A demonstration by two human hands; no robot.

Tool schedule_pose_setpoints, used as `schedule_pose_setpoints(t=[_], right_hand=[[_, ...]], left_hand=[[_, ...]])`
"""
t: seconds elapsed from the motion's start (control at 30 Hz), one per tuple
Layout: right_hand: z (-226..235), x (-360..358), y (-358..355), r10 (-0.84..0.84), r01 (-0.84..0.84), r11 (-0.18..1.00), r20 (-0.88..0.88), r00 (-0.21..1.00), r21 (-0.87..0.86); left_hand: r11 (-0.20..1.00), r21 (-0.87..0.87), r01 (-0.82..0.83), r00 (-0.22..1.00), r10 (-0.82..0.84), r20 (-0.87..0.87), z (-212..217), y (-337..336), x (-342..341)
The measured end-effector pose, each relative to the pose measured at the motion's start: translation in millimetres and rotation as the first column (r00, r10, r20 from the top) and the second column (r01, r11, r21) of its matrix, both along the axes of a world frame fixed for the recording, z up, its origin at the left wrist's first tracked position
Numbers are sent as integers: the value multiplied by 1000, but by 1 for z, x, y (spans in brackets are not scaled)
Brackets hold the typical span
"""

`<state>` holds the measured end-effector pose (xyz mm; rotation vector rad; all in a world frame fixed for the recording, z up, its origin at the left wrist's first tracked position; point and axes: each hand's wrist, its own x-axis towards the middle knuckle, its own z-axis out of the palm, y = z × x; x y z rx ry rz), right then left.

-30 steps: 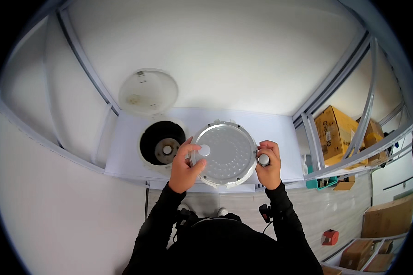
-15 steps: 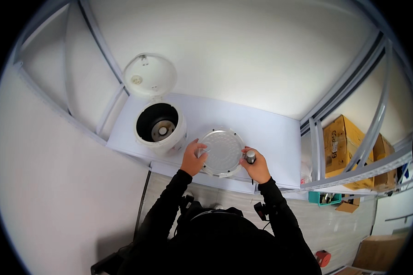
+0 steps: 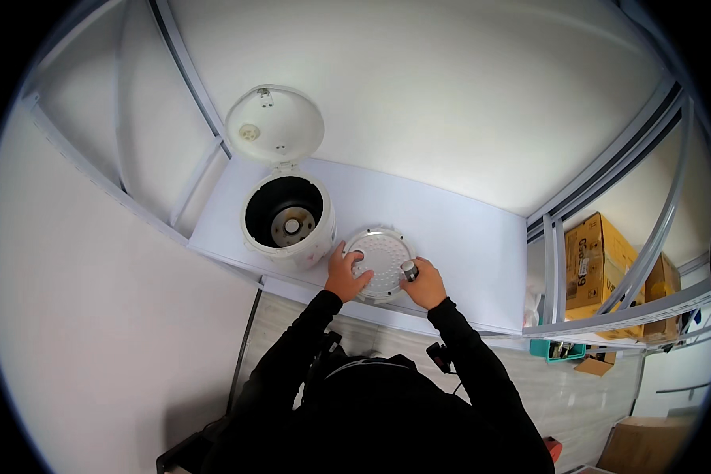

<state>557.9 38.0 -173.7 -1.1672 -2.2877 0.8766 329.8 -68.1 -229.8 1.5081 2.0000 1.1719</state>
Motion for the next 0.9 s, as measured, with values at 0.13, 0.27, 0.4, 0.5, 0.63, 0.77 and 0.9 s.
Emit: schedule_pose_setpoints(t=[0.13, 0.27, 0.4, 0.5, 0.63, 0.77, 0.9], right_hand=[[-4, -7, -2, -26, 26, 1000, 8, 1000, -8], [-8, -11, -1, -60, 61, 998, 52, 997, -15], [-10, -15, 5, -118, 127, 984, 77, 990, -127], [-4, -21, 7, -133, 146, 980, 102, 986, -136], [0, -20, 9, -156, 171, 973, 103, 982, -158], [11, -13, 7, -158, 171, 974, 94, 983, -149], [49, 5, -2, -221, 221, 975, -12, 975, -27]], left_hand=[[996, -80, 42, 994, -50, -94, 1, 1, -5], [980, -192, 47, 989, -72, -127, 7, 8, -3], [965, -259, 49, 982, -94, -166, 11, 15, -3], [964, -263, 29, 974, -87, -211, 8, 16, -4], [961, -278, 10, 958, -89, -273, 18, 18, 1], [956, -292, 4, 942, -102, -320, 30, 19, 7], [988, -113, 101, 942, -131, -308, 42, 24, 17]])
